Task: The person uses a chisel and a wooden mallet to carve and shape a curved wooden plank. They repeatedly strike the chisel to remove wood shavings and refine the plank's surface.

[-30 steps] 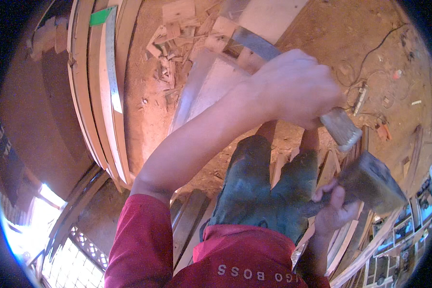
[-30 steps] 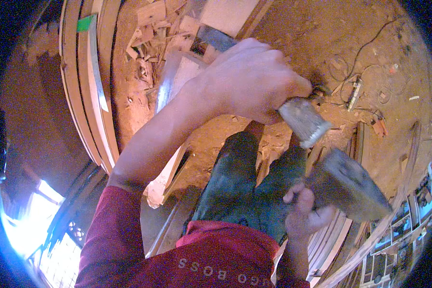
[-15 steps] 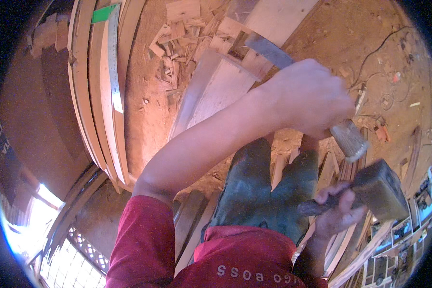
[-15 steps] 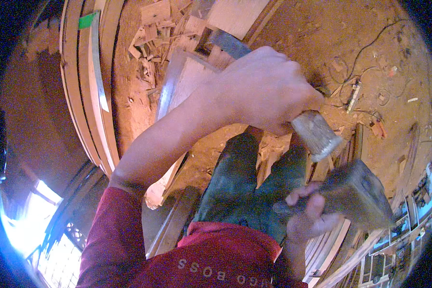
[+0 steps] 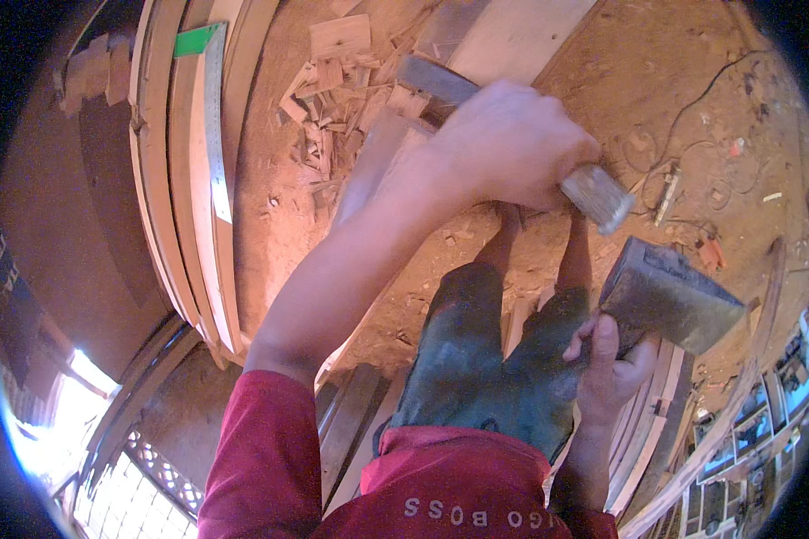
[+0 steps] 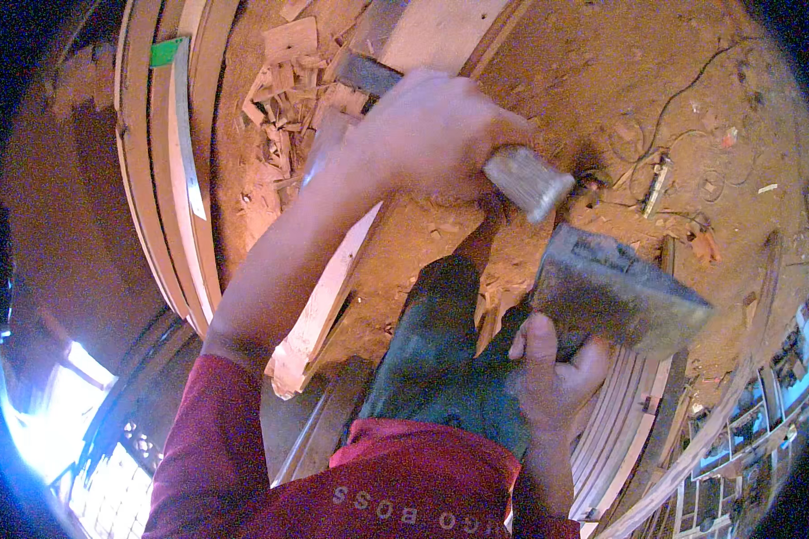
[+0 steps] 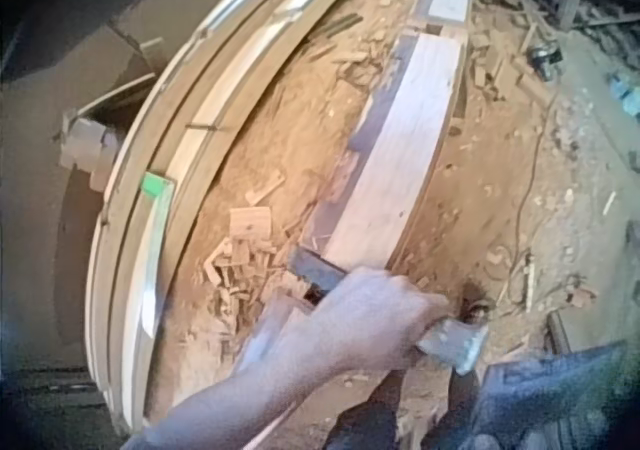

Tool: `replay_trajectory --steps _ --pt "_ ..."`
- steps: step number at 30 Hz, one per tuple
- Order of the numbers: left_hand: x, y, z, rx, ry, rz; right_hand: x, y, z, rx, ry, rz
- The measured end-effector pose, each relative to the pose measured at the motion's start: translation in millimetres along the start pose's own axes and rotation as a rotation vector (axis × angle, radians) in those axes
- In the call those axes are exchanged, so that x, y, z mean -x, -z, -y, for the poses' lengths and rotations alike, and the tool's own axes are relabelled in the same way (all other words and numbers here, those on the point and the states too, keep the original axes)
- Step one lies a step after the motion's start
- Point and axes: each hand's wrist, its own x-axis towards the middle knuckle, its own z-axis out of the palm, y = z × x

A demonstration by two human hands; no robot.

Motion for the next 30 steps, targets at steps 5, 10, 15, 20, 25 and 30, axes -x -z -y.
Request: replay_trajectory --steps 5,10,15,20,25,30 --pt "52 -2 -32 0.089 0.204 -0.004 10 24 -19 0.044 -0.03 -0.039" --pt "111 -16 -28 0.218 0.525 -0.366 17 49 -33 0.103 -0.159 -0.118" --pt "105 -9 15 -0.005 0.693 -0.42 17 56 -41 0.134 -0.238 -0.101" --pt "92 2 1 -0.103 0.718 -0.231 11 44 -34 0.129 -0.293 -0.032" --pt "86 10 0 0.064 0.563 -0.082 12 34 -34 0.102 -0.265 -0.007" --pt "86 -12 -12 -0.054 0.504 -0.315 9 36 -35 0.102 -0.259 -0.02"
